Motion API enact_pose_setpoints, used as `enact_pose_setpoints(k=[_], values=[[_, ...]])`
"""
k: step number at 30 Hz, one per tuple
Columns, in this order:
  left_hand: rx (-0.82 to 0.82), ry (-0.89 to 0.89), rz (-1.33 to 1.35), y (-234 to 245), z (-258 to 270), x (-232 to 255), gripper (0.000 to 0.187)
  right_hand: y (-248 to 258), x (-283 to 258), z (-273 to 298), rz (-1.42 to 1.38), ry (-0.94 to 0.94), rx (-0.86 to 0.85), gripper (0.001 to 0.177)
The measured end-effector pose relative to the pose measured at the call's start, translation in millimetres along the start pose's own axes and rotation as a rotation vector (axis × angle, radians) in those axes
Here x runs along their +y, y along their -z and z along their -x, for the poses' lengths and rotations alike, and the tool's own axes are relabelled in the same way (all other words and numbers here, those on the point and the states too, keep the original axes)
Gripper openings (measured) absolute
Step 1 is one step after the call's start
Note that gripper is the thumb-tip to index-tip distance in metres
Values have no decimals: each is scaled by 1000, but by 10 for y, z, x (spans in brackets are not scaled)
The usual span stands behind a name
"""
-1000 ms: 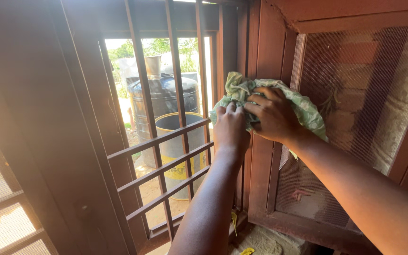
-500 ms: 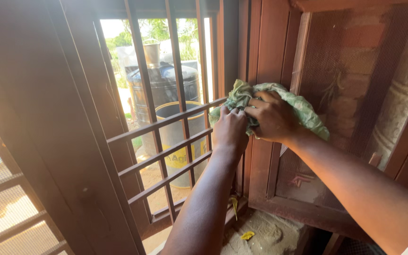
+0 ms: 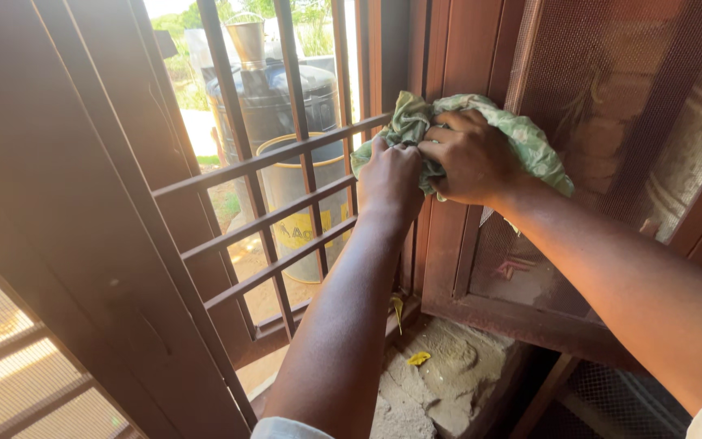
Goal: The person wipes a wooden window frame and its mesh screen with a green cloth. They clean the upper frame, the mesh panel, and the lower sill area, moving the cloth across different sections of the window.
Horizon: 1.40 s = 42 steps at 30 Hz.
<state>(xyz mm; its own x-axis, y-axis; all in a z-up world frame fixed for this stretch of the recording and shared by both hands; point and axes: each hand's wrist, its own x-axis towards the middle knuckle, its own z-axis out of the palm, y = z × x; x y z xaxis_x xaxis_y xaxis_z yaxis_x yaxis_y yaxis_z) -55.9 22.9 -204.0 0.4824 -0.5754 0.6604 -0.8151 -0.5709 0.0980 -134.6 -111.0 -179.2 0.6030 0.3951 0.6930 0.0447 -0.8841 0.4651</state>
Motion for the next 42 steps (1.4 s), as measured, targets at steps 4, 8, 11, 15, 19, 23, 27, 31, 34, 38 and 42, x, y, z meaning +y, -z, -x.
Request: enact_pose_setpoints(k=[4, 8, 11, 15, 19, 23, 27, 31, 34, 38, 42], values=[[44, -7, -6, -69, 76, 14, 23, -7, -60, 72, -19, -21, -3, 30], [45, 1, -15, -203, 149, 24, 27, -122, -75, 182, -9, -18, 19, 33], [39, 18, -51, -314, 207, 32, 27, -236, -78, 246, -8, -17, -4, 30], [84, -4, -113, -457, 342, 20, 24, -375, -176, 374, -5, 31, 42, 22], [61, -16, -97, -527, 465, 19, 32, -407, -271, 498, -50, -13, 50, 28], [54, -15, -131, -554, 531, 46, 33, -422, -337, 567, -80, -27, 77, 33], [64, -17, -140, -573, 553, 79, 31, -464, -315, 619, -52, -31, 79, 31], [105, 35, -117, -673, 610, 134, 33, -580, -243, 667, -113, 24, 55, 28], [77, 108, -34, -756, 749, 194, 38, -626, -237, 670, -159, 119, 31, 28], [76, 118, 6, -828, 850, 142, 33, -597, -336, 722, -238, 53, -26, 38], [86, 58, -41, -1002, 864, 51, 29, -702, -400, 831, -221, 3, -18, 29]])
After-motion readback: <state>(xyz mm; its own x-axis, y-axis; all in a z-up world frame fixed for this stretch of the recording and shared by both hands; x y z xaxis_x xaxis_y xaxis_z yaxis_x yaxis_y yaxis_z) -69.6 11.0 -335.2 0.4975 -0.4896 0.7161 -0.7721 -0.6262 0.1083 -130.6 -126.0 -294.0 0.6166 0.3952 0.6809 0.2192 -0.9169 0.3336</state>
